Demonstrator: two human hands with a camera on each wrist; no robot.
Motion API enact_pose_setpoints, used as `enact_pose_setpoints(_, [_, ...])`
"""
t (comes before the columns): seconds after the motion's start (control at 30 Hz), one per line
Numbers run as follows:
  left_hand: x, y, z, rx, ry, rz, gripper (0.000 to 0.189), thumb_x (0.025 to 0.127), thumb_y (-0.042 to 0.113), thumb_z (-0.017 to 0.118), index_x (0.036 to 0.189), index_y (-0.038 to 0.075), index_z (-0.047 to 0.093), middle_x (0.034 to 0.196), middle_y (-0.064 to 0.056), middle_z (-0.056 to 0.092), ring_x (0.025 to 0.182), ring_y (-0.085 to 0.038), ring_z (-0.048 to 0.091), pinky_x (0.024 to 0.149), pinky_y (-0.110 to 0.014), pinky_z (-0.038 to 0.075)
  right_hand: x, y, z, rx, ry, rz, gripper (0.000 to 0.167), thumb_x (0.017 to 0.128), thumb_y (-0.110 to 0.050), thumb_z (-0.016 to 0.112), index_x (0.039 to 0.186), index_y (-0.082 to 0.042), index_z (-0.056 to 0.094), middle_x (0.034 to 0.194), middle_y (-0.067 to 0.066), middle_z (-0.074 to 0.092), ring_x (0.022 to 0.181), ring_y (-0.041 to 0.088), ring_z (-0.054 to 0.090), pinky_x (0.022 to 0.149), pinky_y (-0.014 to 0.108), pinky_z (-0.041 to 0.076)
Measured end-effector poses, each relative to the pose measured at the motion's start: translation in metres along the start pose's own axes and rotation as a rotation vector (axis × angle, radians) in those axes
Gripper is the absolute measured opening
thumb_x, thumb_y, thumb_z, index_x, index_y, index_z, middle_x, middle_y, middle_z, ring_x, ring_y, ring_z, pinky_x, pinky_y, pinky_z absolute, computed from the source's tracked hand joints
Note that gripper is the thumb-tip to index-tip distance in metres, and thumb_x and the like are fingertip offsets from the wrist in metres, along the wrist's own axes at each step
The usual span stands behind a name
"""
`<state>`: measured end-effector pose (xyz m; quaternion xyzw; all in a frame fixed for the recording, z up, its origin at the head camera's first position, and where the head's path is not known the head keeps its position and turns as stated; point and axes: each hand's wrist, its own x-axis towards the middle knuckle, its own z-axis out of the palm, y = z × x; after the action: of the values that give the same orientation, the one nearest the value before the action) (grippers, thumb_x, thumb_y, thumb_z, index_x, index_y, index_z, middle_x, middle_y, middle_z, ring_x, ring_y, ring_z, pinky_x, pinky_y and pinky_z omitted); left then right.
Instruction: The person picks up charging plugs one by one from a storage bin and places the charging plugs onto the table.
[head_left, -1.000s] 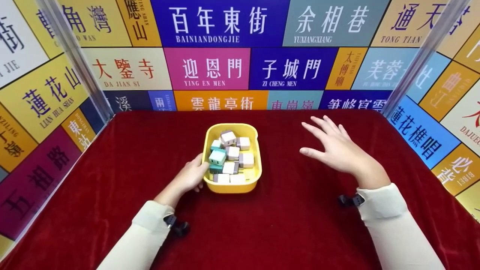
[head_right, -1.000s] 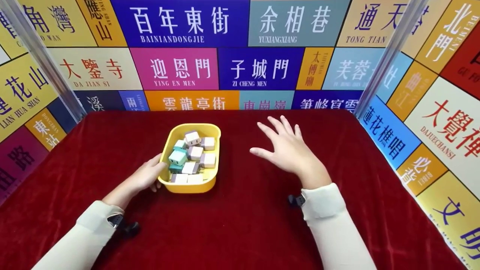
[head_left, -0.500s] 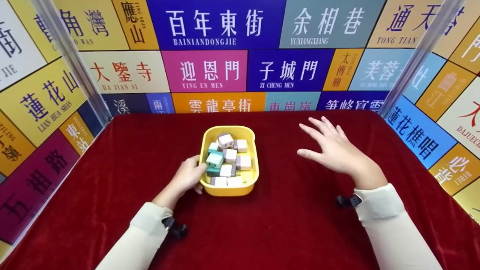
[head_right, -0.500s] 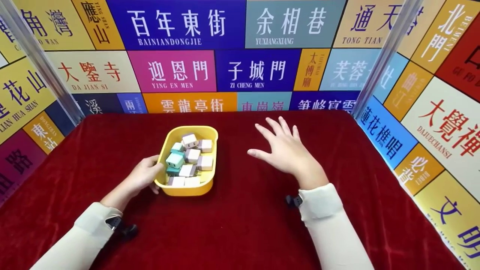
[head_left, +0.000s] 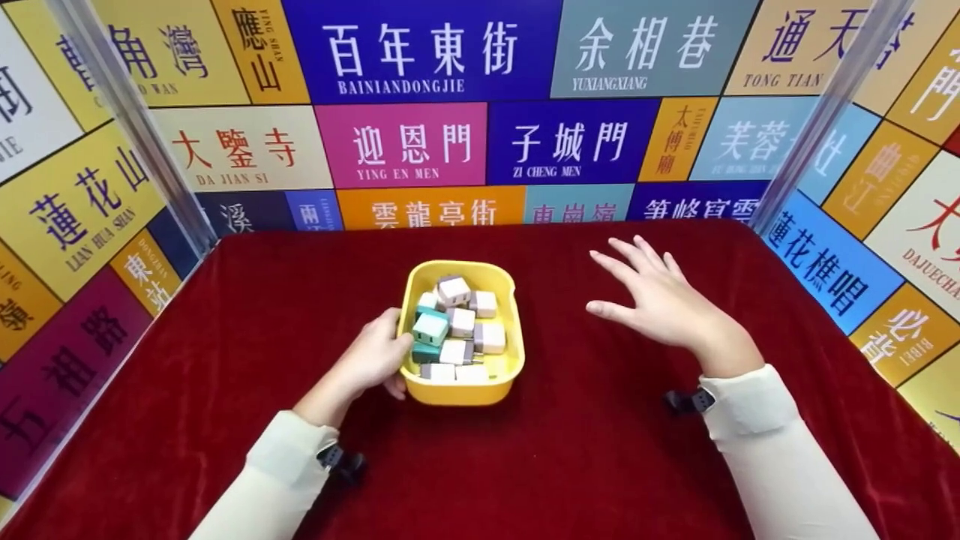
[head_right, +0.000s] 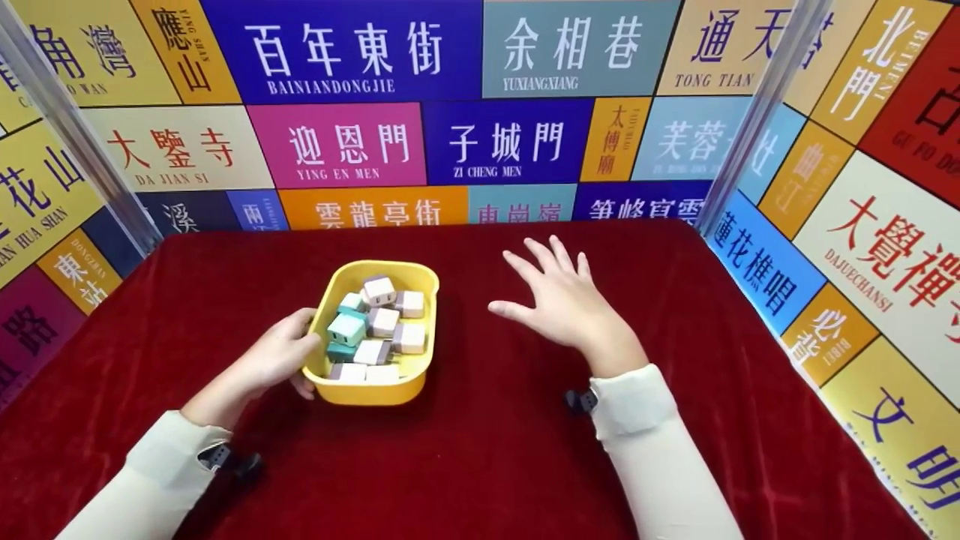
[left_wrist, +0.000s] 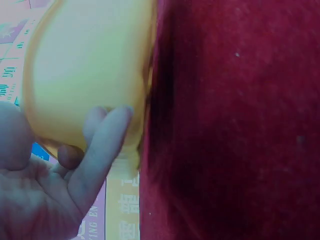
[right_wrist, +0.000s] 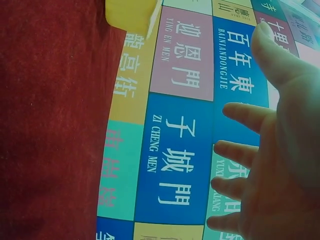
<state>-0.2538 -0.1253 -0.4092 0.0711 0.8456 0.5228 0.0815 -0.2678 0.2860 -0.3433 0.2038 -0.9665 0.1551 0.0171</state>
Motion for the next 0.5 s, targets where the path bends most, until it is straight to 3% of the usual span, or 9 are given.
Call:
enact_pose_setpoints(0.17, [-0.007, 0.004, -0.006, 0.007, -0.056, -0.039, 0.037, 0.1, 0.004, 0.048, 0.135, -0.002, 0.039, 0.103, -0.032, 0.062, 0.043, -0.027, 0.063, 0.044, -0.047, 0.058, 0.001, -0.001, 0.0, 0.002, 0.002, -0.004, 0.087, 0.101, -0.069, 0.055, 0.17, -0.022, 0.029, 0.177, 0.015, 0.015, 0.163, 0.043, -0.003, 0.124, 0.072, -0.003])
enact_pose_setpoints(0.3, [-0.008, 0.003, -0.011, 0.026, -0.105, -0.12, 0.028, 0.096, 0.006, 0.05, 0.12, 0.0, 0.039, 0.088, -0.031, 0.066, 0.046, -0.03, 0.067, 0.045, -0.046, 0.058, 0.001, -0.001, 0.0, 0.007, 0.001, -0.008, 0.087, 0.102, -0.067, 0.056, 0.17, -0.021, 0.029, 0.177, 0.015, 0.015, 0.162, 0.044, -0.003, 0.124, 0.072, -0.003])
enact_pose_setpoints(0.4, [-0.006, 0.003, -0.015, 0.084, -0.088, -0.167, 0.018, 0.097, 0.013, 0.05, 0.109, 0.0, 0.046, 0.077, -0.027, 0.068, 0.047, -0.03, 0.069, 0.046, -0.045, 0.059, 0.0, -0.001, 0.0, 0.009, 0.001, -0.008, 0.086, 0.102, -0.066, 0.056, 0.17, -0.021, 0.029, 0.177, 0.015, 0.014, 0.162, 0.044, -0.003, 0.124, 0.072, -0.004])
enact_pose_setpoints(0.5, [-0.002, 0.002, -0.018, 0.121, -0.047, -0.163, 0.022, 0.101, 0.021, 0.051, 0.108, 0.0, 0.053, 0.076, -0.021, 0.068, 0.05, -0.027, 0.068, 0.046, -0.044, 0.059, 0.0, -0.002, 0.002, 0.005, 0.007, -0.012, 0.086, 0.102, -0.066, 0.057, 0.17, -0.021, 0.029, 0.177, 0.015, 0.015, 0.162, 0.044, -0.003, 0.124, 0.072, -0.003])
